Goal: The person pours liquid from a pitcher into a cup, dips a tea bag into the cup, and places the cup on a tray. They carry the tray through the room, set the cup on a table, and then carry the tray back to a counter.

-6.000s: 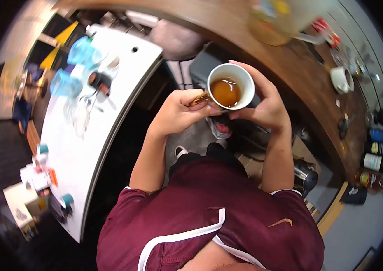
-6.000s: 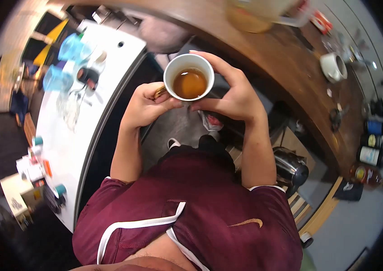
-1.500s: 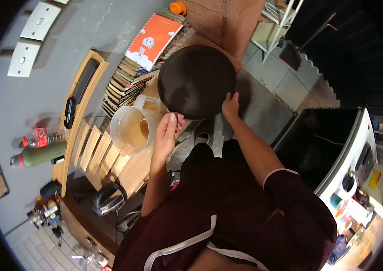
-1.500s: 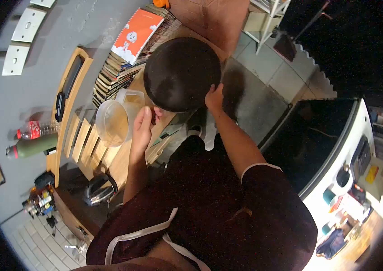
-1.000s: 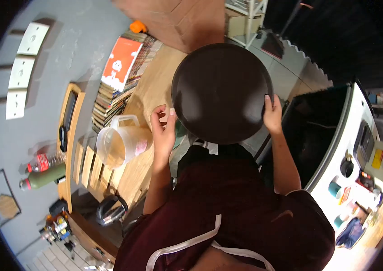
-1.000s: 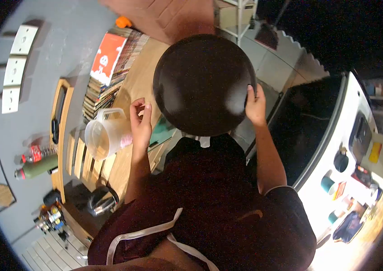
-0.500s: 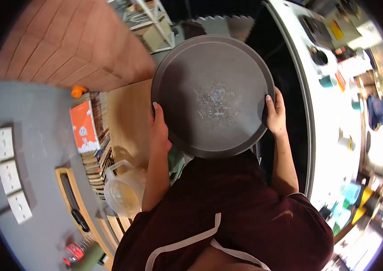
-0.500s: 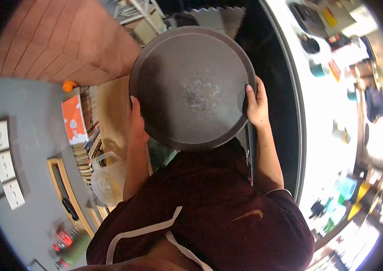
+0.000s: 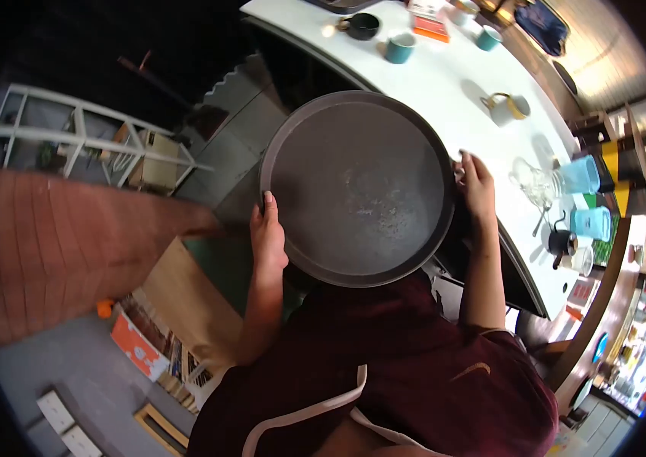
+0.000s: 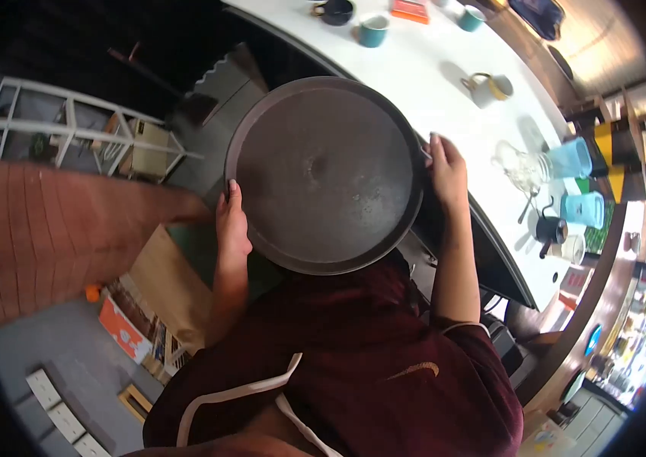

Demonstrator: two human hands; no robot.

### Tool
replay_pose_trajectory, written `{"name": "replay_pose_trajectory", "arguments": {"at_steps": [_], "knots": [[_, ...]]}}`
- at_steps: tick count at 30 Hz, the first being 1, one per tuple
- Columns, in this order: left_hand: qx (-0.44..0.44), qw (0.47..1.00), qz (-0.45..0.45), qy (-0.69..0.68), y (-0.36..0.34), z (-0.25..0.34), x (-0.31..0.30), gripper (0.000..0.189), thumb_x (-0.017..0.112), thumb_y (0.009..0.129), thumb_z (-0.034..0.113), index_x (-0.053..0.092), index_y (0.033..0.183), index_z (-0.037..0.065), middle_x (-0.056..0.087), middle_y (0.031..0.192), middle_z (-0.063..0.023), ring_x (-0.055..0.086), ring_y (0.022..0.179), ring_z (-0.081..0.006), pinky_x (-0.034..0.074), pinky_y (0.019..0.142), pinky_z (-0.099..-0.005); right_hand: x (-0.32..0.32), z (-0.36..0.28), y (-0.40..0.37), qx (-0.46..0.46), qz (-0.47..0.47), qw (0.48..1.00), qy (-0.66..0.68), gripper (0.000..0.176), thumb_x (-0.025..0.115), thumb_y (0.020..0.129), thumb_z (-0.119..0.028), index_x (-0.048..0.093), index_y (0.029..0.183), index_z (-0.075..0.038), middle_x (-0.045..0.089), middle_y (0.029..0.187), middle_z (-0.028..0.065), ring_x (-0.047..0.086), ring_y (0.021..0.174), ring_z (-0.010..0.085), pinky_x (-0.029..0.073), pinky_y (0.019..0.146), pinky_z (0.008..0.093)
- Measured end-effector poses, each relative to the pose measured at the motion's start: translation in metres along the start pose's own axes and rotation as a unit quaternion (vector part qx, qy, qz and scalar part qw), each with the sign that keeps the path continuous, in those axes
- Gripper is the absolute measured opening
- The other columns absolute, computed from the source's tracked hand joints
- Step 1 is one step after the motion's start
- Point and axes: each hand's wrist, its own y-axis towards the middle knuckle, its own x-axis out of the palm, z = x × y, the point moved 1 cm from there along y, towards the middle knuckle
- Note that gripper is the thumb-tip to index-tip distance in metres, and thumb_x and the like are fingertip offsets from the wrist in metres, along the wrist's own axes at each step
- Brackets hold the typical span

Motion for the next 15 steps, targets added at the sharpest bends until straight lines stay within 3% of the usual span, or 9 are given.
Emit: {"name": "replay_pose_trajectory", "arguments": {"at_steps": [2,5,8,13,15], "knots": [[0.011,0.999,-0.030,0.018,0.014,0.003,0.025,0.061,0.047,0.095,0.046,0.042,0.132,-0.001,0.047,0.133,-0.0129,0.042,0.124,-0.0222,0.031,0.103,-0.0359,-0.019,-0.013,0.027,-0.023,0.050,0.998,0.028,0.049,0.048,0.096,-0.037,0.045,0.132,-0.003,0.064,0.103,0.0116,0.060,0.076,0.0129,0.042,0.060,0.0252],[0.017,0.997,-0.056,0.045,0.025,0.015,0.068,0.058,0.047,0.095,0.045,0.044,0.132,0.001,0.049,0.132,-0.0127,0.042,0.123,-0.0213,0.032,0.103,-0.0359,-0.038,-0.016,0.080,0.027,0.030,0.981,0.192,0.057,0.044,0.097,-0.035,0.025,0.143,-0.006,0.062,0.109,0.0131,0.061,0.082,0.0181,0.043,0.067,0.0262],[0.021,0.996,-0.052,0.069,0.036,0.020,0.102,0.055,0.047,0.095,0.045,0.047,0.130,0.002,0.050,0.130,-0.0124,0.043,0.122,-0.0207,0.033,0.102,-0.0357,-0.039,-0.010,0.128,0.052,0.019,0.973,0.223,0.057,0.045,0.097,-0.031,0.023,0.144,-0.007,0.060,0.113,0.0127,0.061,0.085,0.0184,0.043,0.069,0.0264],[0.010,0.995,-0.048,0.082,0.044,0.027,0.131,0.055,0.047,0.095,0.046,0.047,0.129,0.002,0.050,0.131,-0.0123,0.043,0.122,-0.0210,0.034,0.101,-0.0354,-0.033,-0.011,0.163,0.047,0.024,0.948,0.313,0.075,0.054,0.094,-0.026,0.002,0.146,-0.011,0.056,0.115,0.0167,0.061,0.089,0.0207,0.046,0.071,0.0305],[0.005,0.995,-0.041,0.094,0.049,0.030,0.137,0.055,0.046,0.095,0.046,0.048,0.128,0.002,0.049,0.131,-0.0122,0.043,0.122,-0.0210,0.034,0.101,-0.0354,-0.032,-0.011,0.172,0.050,0.033,0.939,0.340,0.075,0.054,0.094,-0.026,0.002,0.146,-0.012,0.055,0.116,0.0163,0.060,0.089,0.0210,0.046,0.070,0.0305]]}}
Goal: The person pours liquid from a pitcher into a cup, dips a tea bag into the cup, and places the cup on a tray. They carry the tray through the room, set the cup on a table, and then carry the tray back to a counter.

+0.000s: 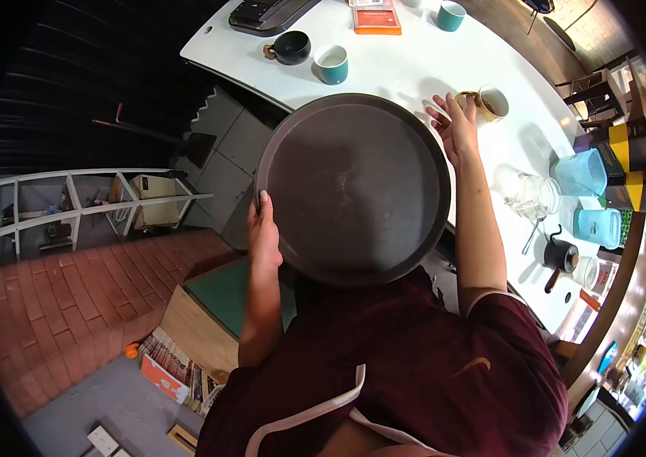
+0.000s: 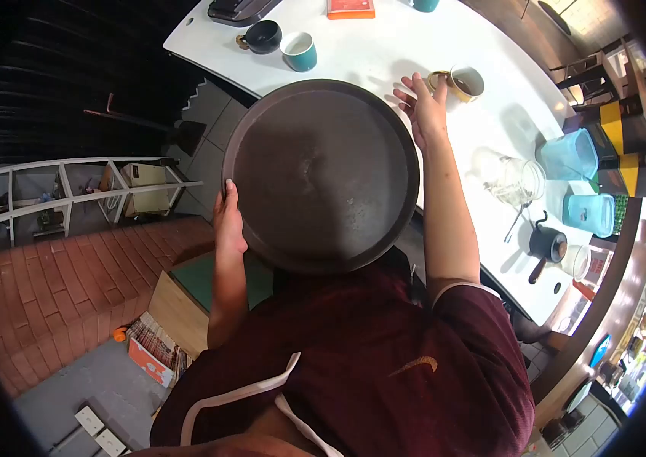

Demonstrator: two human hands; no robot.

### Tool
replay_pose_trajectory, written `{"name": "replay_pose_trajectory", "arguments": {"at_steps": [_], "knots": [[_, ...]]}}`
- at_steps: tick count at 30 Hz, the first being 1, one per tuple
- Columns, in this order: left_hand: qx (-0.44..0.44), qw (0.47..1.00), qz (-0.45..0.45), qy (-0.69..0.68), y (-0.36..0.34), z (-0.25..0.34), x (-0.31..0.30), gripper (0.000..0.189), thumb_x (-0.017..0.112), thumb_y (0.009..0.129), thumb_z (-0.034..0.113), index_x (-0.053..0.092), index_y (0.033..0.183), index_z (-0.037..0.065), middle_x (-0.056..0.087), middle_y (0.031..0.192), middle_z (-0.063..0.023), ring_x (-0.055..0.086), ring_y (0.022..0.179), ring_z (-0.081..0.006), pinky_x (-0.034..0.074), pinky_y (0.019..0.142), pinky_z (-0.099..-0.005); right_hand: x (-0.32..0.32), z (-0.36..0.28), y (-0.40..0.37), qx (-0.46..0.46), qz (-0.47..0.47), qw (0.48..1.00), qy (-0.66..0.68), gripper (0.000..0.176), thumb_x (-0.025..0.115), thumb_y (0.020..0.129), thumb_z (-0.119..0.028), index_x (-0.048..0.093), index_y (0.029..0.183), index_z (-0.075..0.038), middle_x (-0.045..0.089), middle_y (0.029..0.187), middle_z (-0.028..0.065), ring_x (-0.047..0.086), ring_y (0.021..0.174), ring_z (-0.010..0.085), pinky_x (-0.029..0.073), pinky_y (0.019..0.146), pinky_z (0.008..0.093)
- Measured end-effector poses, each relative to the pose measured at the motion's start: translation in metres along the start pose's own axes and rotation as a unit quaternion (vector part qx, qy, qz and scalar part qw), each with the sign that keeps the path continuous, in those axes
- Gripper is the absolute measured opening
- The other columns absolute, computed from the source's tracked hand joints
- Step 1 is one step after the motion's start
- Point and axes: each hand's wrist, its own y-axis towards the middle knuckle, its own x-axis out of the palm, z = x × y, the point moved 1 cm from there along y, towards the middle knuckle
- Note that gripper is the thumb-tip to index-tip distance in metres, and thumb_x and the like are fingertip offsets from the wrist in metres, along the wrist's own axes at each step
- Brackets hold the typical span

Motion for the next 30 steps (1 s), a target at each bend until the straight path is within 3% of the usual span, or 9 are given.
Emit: {"name": "replay_pose_trajectory", "arguments": {"at_steps": [5,10,13,14,21,30], "knots": [[-0.014,1.000,-0.003,0.020,0.028,-0.003,0.007,0.054,0.046,0.095,0.047,0.048,0.127,0.003,0.049,0.131,-0.0119,0.044,0.121,-0.0213,0.034,0.102,-0.0355,0.003,0.007,0.017,0.007,0.048,0.990,0.135,0.058,0.050,0.096,-0.030,0.017,0.140,-0.014,0.051,0.111,0.0132,0.059,0.090,0.0219,0.048,0.072,0.0329],[-0.017,0.997,-0.074,-0.008,0.048,0.011,0.018,0.052,0.047,0.095,0.046,0.050,0.125,0.004,0.052,0.125,-0.0095,0.047,0.116,-0.0190,0.034,0.100,-0.0340,0.000,0.015,0.012,-0.019,0.159,0.983,0.091,0.036,0.044,0.097,-0.038,0.038,0.122,-0.013,0.052,0.099,0.0111,0.058,0.089,0.0225,0.050,0.072,0.0319],[-0.018,0.995,-0.099,0.010,0.067,0.010,0.020,0.049,0.047,0.095,0.045,0.051,0.123,0.006,0.055,0.119,-0.0066,0.048,0.111,-0.0168,0.036,0.097,-0.0328,-0.014,0.016,0.008,-0.014,0.172,0.981,0.091,0.031,0.043,0.098,-0.038,0.041,0.115,-0.012,0.052,0.095,0.0099,0.058,0.082,0.0199,0.050,0.070,0.0316],[-0.017,0.994,-0.105,0.010,0.071,0.008,0.020,0.049,0.047,0.095,0.045,0.051,0.123,0.006,0.055,0.119,-0.0066,0.048,0.111,-0.0168,0.036,0.097,-0.0328,-0.018,0.015,0.005,-0.006,0.193,0.977,0.094,0.029,0.042,0.098,-0.038,0.043,0.107,-0.011,0.050,0.087,0.0074,0.055,0.073,0.0168,0.049,0.066,0.0303],[0.004,0.988,-0.156,0.004,0.082,0.017,0.039,0.047,0.048,0.095,0.044,0.052,0.123,0.006,0.056,0.116,-0.0050,0.048,0.109,-0.0145,0.036,0.096,-0.0317,-0.045,0.018,-0.005,-0.036,0.220,0.975,0.016,0.030,0.041,0.099,-0.039,0.044,0.097,-0.009,0.040,0.070,0.0009,0.043,0.058,0.0109,0.041,0.054,0.0245],[-0.019,0.983,-0.183,0.003,0.087,0.015,0.062,0.047,0.048,0.095,0.042,0.050,0.124,0.004,0.055,0.121,-0.0076,0.047,0.113,-0.0169,0.035,0.098,-0.0336,-0.041,-0.027,-0.064,-0.066,0.197,0.975,-0.083,0.028,0.041,0.100,-0.037,0.048,0.094,-0.010,0.036,0.065,-0.0044,0.036,0.054,0.0055,0.032,0.050,0.0201]]}}
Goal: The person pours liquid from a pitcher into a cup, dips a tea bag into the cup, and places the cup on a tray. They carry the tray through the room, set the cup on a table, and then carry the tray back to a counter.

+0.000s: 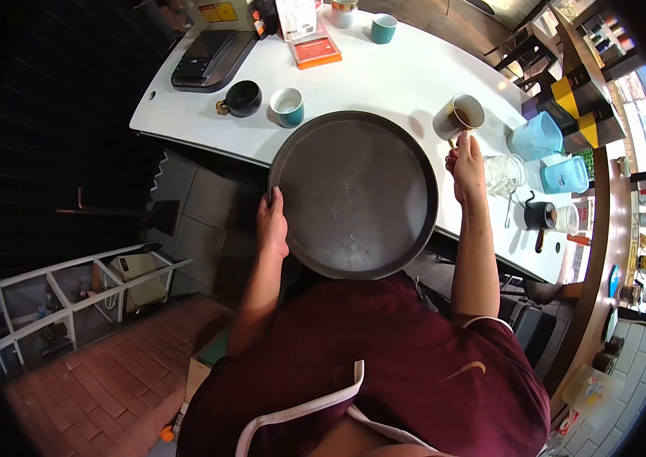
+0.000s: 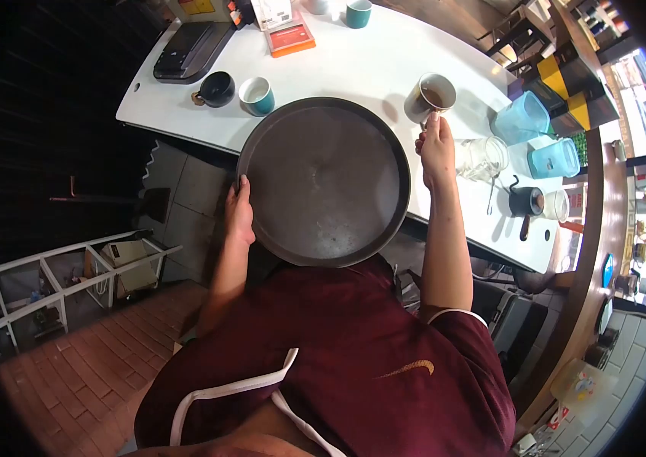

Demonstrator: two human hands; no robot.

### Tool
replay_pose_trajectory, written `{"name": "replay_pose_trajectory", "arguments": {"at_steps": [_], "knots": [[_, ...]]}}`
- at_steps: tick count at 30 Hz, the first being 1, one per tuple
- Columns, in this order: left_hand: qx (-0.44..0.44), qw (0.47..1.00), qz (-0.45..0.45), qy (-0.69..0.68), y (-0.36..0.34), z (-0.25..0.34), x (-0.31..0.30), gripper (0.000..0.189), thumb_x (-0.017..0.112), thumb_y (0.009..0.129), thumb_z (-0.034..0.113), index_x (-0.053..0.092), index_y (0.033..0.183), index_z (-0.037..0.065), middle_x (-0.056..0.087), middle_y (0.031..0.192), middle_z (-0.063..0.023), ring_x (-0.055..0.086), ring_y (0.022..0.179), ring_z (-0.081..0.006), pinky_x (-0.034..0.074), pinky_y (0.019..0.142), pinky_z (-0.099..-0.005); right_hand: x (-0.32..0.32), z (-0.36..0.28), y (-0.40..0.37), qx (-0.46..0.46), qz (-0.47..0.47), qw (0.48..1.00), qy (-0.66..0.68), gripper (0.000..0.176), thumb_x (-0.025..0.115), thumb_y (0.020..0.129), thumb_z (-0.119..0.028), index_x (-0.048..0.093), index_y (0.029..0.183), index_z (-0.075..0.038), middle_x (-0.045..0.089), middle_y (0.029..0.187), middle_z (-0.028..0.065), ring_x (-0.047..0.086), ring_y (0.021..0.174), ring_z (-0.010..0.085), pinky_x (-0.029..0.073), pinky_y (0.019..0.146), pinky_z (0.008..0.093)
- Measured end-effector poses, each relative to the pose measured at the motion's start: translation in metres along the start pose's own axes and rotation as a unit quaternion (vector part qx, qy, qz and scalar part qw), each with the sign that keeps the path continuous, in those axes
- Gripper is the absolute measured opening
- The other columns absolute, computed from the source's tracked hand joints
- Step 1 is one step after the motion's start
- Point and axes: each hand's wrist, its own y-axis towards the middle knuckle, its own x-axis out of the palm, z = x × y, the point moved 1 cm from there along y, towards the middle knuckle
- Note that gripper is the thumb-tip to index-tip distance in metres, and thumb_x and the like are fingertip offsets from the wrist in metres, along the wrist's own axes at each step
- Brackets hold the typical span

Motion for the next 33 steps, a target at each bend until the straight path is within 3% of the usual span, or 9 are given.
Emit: {"name": "replay_pose_trajectory", "arguments": {"at_steps": [3,6,10,17,23,24,33], "knots": [[0.002,1.000,-0.015,-0.002,0.005,-0.002,0.008,0.047,0.048,0.096,0.042,0.050,0.124,0.004,0.055,0.122,-0.0079,0.047,0.114,-0.0174,0.035,0.098,-0.0334,-0.003,-0.017,-0.022,-0.003,-0.007,1.000,-0.009,0.029,0.040,0.100,-0.036,0.048,0.089,-0.010,0.038,0.067,-0.0044,0.036,0.056,0.0042,0.031,0.051,0.0183],[0.011,1.000,-0.023,-0.003,0.009,-0.009,0.016,0.047,0.047,0.096,0.042,0.050,0.124,0.004,0.055,0.122,-0.0080,0.048,0.113,-0.0176,0.035,0.098,-0.0328,-0.005,-0.020,-0.040,-0.005,-0.071,0.997,-0.041,0.027,0.038,0.101,-0.032,0.046,0.085,-0.012,0.040,0.069,-0.0048,0.037,0.059,0.0029,0.031,0.052,0.0162],[0.013,0.999,-0.034,0.002,0.007,-0.009,0.023,0.048,0.047,0.096,0.042,0.050,0.125,0.004,0.054,0.123,-0.0082,0.048,0.114,-0.0181,0.035,0.098,-0.0321,0.002,-0.006,-0.062,0.013,-0.124,0.990,-0.069,0.025,0.040,0.101,-0.032,0.052,0.098,-0.010,0.040,0.071,-0.0055,0.036,0.060,0.0035,0.031,0.054,0.0176],[-0.011,1.000,-0.015,0.016,0.004,-0.014,0.026,0.052,0.047,0.096,0.043,0.047,0.128,0.002,0.052,0.127,-0.0111,0.047,0.117,-0.0204,0.034,0.100,-0.0329,0.021,0.024,-0.083,0.028,-0.217,0.969,-0.117,0.028,0.038,0.101,-0.030,0.049,0.087,-0.009,0.037,0.069,-0.0054,0.034,0.060,0.0047,0.031,0.053,0.0201],[-0.027,0.998,0.021,0.060,0.007,-0.016,0.025,0.058,0.047,0.095,0.045,0.043,0.133,0.002,0.048,0.133,-0.0137,0.041,0.124,-0.0233,0.030,0.104,-0.0366,0.033,0.033,-0.097,0.051,-0.241,0.959,-0.138,0.028,0.039,0.101,-0.029,0.049,0.087,-0.008,0.038,0.070,-0.0050,0.035,0.061,0.0048,0.032,0.055,0.0204],[-0.021,0.998,0.009,0.055,0.009,-0.018,0.024,0.058,0.047,0.095,0.046,0.043,0.133,0.002,0.047,0.134,-0.0142,0.040,0.125,-0.0237,0.029,0.104,-0.0370,0.031,0.038,-0.096,0.061,-0.242,0.958,-0.138,0.030,0.042,0.100,-0.030,0.053,0.088,-0.005,0.042,0.068,-0.0036,0.040,0.063,0.0061,0.037,0.058,0.0232],[-0.012,0.999,-0.028,0.012,0.022,-0.034,0.017,0.061,0.048,0.094,0.046,0.040,0.135,0.001,0.044,0.137,-0.0151,0.038,0.128,-0.0245,0.028,0.106,-0.0368,0.024,0.048,-0.101,0.038,-0.253,0.942,-0.216,0.030,0.043,0.100,-0.031,0.055,0.094,-0.003,0.043,0.068,-0.0023,0.040,0.064,0.0071,0.037,0.059,0.0242]]}}
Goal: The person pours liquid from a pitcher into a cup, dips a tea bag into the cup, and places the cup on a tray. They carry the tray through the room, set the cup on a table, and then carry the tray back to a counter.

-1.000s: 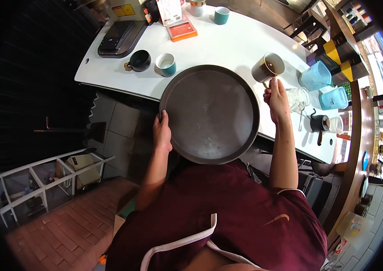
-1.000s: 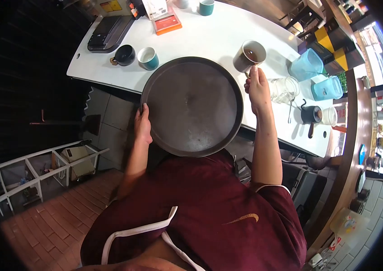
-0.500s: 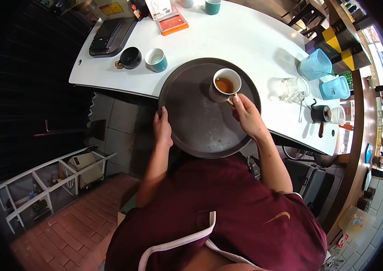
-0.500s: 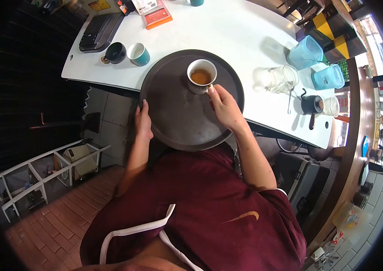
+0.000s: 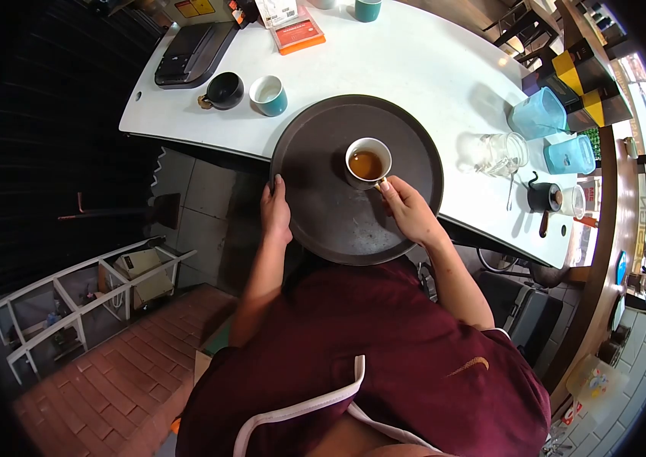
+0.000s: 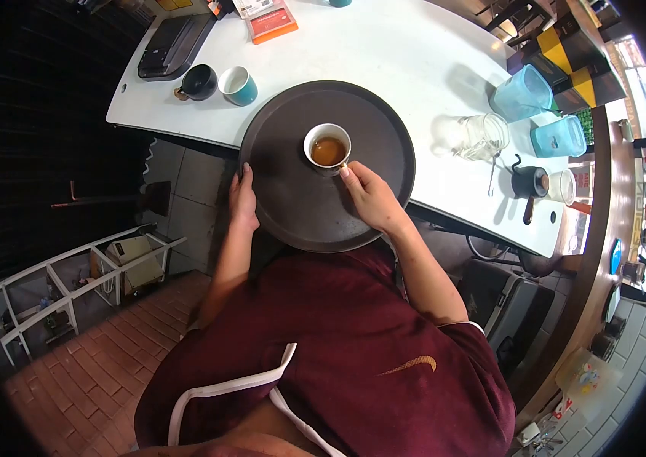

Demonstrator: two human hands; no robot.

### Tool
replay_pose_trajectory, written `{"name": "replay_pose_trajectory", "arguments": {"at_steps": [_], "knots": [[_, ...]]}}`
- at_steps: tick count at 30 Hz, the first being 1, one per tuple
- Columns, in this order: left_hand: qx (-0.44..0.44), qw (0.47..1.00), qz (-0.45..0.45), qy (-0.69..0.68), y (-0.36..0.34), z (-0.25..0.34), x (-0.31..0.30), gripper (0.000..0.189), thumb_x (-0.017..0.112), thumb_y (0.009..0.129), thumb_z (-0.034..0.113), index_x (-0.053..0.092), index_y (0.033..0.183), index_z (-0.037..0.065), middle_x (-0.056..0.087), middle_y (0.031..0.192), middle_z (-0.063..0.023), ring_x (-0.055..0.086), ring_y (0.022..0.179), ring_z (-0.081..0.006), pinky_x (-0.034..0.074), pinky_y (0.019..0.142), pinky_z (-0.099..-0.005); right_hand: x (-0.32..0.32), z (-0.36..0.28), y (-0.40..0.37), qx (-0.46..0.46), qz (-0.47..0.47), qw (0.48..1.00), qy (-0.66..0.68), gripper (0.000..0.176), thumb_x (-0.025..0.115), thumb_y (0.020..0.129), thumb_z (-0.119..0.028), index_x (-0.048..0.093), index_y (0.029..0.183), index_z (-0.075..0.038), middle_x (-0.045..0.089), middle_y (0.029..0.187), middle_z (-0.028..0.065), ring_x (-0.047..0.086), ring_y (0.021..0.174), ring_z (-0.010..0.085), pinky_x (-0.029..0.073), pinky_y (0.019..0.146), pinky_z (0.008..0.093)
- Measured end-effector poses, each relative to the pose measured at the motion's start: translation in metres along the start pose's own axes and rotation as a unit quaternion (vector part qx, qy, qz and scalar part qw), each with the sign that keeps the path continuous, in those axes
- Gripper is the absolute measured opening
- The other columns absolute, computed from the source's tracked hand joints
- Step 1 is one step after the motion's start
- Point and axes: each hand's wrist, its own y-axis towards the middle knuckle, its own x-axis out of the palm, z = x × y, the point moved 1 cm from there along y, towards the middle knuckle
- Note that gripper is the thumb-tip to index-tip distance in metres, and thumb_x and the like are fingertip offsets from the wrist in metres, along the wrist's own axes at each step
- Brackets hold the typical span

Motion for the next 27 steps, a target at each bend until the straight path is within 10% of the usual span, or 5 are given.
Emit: {"name": "replay_pose_trajectory", "arguments": {"at_steps": [9,12,16,27], "knots": [[-0.014,1.000,0.001,0.008,0.000,0.000,0.002,0.061,0.046,0.095,0.046,0.039,0.136,0.002,0.043,0.138,-0.0157,0.037,0.129,-0.0243,0.028,0.106,-0.0365,-0.006,0.002,-0.005,-0.047,-0.017,0.998,-0.034,0.030,0.048,0.097,-0.032,0.044,0.109,-0.005,0.055,0.068,0.0094,0.053,0.061,0.0164,0.043,0.059,0.0310],[-0.011,1.000,0.003,0.008,0.003,-0.004,0.000,0.059,0.046,0.095,0.046,0.040,0.135,0.002,0.044,0.137,-0.0150,0.039,0.128,-0.0235,0.029,0.105,-0.0363,-0.036,0.011,0.007,-0.062,0.173,0.971,-0.155,0.039,0.056,0.091,-0.034,0.041,0.108,-0.003,0.059,0.070,0.0202,0.060,0.067,0.0382,0.045,0.062,0.0430],[-0.005,1.000,-0.003,0.001,-0.004,0.003,0.004,0.058,0.046,0.095,0.045,0.042,0.133,0.002,0.047,0.134,-0.0134,0.040,0.125,-0.0222,0.030,0.104,-0.0358,-0.078,0.021,0.033,-0.090,0.359,0.859,-0.354,0.034,0.061,0.087,-0.034,0.052,0.097,-0.003,0.060,0.092,0.0189,0.061,0.081,0.0331,0.047,0.067,0.0426],[0.000,0.998,0.053,0.026,0.000,-0.005,0.004,0.064,0.048,0.094,0.047,0.037,0.137,0.001,0.043,0.138,-0.0155,0.039,0.128,-0.0244,0.031,0.104,-0.0364,-0.081,0.035,0.086,-0.082,0.294,0.859,-0.411,0.032,0.056,0.089,-0.035,0.055,0.087,-0.003,0.064,0.082,0.0208,0.062,0.075,0.0400,0.049,0.065,0.0459]]}}
